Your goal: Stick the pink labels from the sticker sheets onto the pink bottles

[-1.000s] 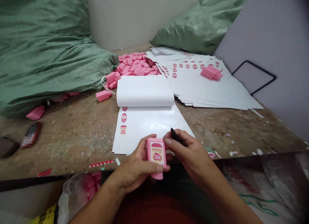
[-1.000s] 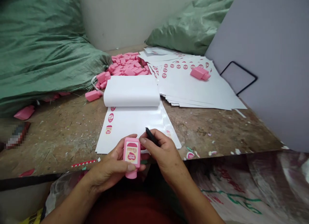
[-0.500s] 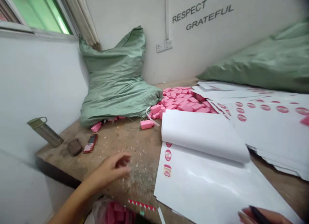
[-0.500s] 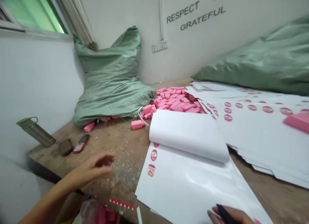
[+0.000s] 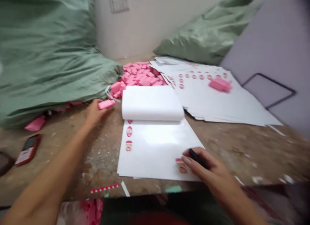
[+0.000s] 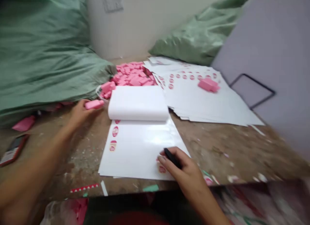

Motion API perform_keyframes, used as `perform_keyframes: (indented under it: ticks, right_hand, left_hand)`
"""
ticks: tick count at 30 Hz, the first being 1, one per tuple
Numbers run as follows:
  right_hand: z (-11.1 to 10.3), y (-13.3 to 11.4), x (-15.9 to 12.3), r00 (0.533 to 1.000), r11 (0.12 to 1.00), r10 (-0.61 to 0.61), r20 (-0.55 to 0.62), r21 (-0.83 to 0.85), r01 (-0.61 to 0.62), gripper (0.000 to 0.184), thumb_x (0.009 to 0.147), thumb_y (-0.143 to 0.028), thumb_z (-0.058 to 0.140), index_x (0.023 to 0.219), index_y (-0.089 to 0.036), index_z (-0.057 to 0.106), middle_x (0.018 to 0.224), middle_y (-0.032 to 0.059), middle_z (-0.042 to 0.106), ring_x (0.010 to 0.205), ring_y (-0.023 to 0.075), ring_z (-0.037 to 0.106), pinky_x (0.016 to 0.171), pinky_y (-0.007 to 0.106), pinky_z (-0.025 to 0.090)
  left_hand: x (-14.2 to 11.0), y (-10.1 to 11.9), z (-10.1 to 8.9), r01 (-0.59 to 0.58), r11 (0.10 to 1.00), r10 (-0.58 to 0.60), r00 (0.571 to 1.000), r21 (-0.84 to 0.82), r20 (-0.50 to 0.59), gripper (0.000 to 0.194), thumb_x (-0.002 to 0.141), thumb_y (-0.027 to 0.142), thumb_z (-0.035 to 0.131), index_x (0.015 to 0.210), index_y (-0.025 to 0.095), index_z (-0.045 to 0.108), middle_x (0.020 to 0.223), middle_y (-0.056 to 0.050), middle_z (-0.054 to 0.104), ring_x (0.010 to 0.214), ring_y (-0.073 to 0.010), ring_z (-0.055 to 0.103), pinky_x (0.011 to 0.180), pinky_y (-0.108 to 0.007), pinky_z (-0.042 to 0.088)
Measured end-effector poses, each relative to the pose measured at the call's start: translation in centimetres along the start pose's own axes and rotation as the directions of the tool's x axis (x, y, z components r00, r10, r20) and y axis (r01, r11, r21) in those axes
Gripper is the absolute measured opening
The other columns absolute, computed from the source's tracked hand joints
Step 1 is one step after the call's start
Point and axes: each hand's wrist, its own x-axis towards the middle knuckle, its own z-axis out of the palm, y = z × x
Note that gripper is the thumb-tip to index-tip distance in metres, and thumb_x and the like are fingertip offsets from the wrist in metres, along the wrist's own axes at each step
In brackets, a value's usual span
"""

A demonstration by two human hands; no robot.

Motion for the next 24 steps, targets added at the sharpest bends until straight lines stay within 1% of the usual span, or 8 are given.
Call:
perform_keyframes:
  ticks: [4, 7, 10, 12, 14, 18, 21, 24]
  right_hand:
    - [0.0, -1.0, -0.4, 0.997, 0.992, 0.076, 0.031, 0.101, -0.079, 0.024, 0.075, -0.046, 0.073, 0.076, -0.022, 0.066, 0.074, -0.0008, 0.066, 0.069, 0.0170, 0.061, 0.061, 0.028, 0.050]
    - [-1.0, -1.0, -0.9, 0.997, 0.995, 0.057, 0.059, 0.075, -0.061, 0.025, 0.079, -0.047, 0.068, 0.085, -0.023, 0.067, 0.079, -0.0005, 0.067, 0.071, 0.0174, 0.062, 0.062, 0.028, 0.049]
    - [-2.3, -0.6, -1.4, 0.996, 0.986, -0.012, 0.092, -0.162, 0.027, 0.029, 0.088, -0.049, 0.055, 0.091, -0.024, 0.070, 0.085, 0.0027, 0.072, 0.079, 0.0218, 0.066, 0.069, 0.032, 0.051]
    - [-2.6, -0.1, -1.6, 0.992, 0.939, -0.035, 0.123, -0.335, 0.075, 0.032, 0.091, -0.047, 0.049, 0.094, -0.024, 0.071, 0.091, 0.0049, 0.074, 0.084, 0.0250, 0.068, 0.073, 0.036, 0.050]
    - [-2.4, 0.4, -1.9, 0.990, 0.875, -0.048, 0.130, -0.473, 0.105, 0.030, 0.091, -0.043, 0.048, 0.097, -0.024, 0.071, 0.093, 0.0054, 0.076, 0.083, 0.0262, 0.068, 0.072, 0.038, 0.048]
    - [-1.5, 1.1, -2.0, 0.983, 0.734, -0.159, 0.095, -0.655, 0.182, 0.023, 0.092, -0.035, 0.048, 0.093, -0.024, 0.068, 0.078, 0.0033, 0.075, 0.070, 0.0243, 0.066, 0.062, 0.034, 0.040]
    - [-1.2, 1.3, -1.8, 0.957, 0.665, -0.273, 0.102, -0.699, 0.264, 0.018, 0.093, -0.030, 0.050, 0.089, -0.023, 0.066, 0.073, 0.0010, 0.074, 0.063, 0.0214, 0.064, 0.060, 0.032, 0.035]
    - [-1.2, 1.4, -1.6, 0.930, 0.624, -0.352, 0.106, -0.714, 0.318, 0.015, 0.093, -0.026, 0.051, 0.087, -0.022, 0.065, 0.072, -0.0006, 0.073, 0.058, 0.0191, 0.062, 0.059, 0.031, 0.033]
  left_hand:
    - [-4.4, 1.0, -1.2, 0.025, 0.903, -0.034, 0.999, -0.428, -0.015, 0.034, 0.080, 0.038, 0.066, 0.105, 0.021, 0.049, 0.119, -0.003, 0.063, 0.112, -0.0222, 0.057, 0.094, -0.037, 0.048]
    - [-8.4, 2.8, -1.0, 0.168, 0.620, -0.121, 0.986, -0.766, 0.118, 0.027, 0.075, 0.033, 0.068, 0.094, 0.021, 0.053, 0.094, 0.000, 0.068, 0.092, -0.0181, 0.062, 0.082, -0.033, 0.054]
    - [-12.2, 4.8, 0.4, 0.323, 0.358, -0.161, 0.946, -0.876, 0.283, 0.041, 0.061, 0.022, 0.077, 0.097, 0.021, 0.057, 0.084, 0.000, 0.068, 0.080, -0.0164, 0.061, 0.066, -0.026, 0.053]
    - [-14.6, 6.2, 1.7, 0.371, 0.433, -0.086, 0.924, -0.821, 0.372, 0.056, 0.059, 0.022, 0.080, 0.108, 0.023, 0.054, 0.087, -0.002, 0.069, 0.077, -0.0182, 0.063, 0.060, -0.026, 0.051]
    - [-16.7, 7.3, 2.7, 0.329, 0.613, 0.008, 0.907, -0.718, 0.422, 0.066, 0.062, 0.024, 0.081, 0.119, 0.027, 0.047, 0.091, -0.003, 0.070, 0.075, -0.0192, 0.064, 0.061, -0.028, 0.050]
    - [-19.3, 8.5, 4.2, -0.047, 0.895, 0.268, 0.852, -0.444, 0.449, 0.054, 0.070, 0.022, 0.074, 0.121, 0.028, 0.057, 0.099, -0.005, 0.071, 0.080, -0.0215, 0.063, 0.075, -0.034, 0.048]
    - [-19.7, 8.7, 5.2, -0.288, 0.886, 0.459, 0.665, -0.365, 0.590, 0.047, 0.070, 0.013, 0.067, 0.114, 0.027, 0.067, 0.116, -0.008, 0.071, 0.101, -0.0302, 0.061, 0.092, -0.044, 0.045]
    - [-19.5, 8.8, 5.9, -0.443, 0.856, 0.481, 0.493, -0.267, 0.725, 0.060, 0.068, 0.008, 0.061, 0.126, 0.022, 0.063, 0.143, -0.009, 0.056, 0.113, -0.0330, 0.054, 0.099, -0.049, 0.043]
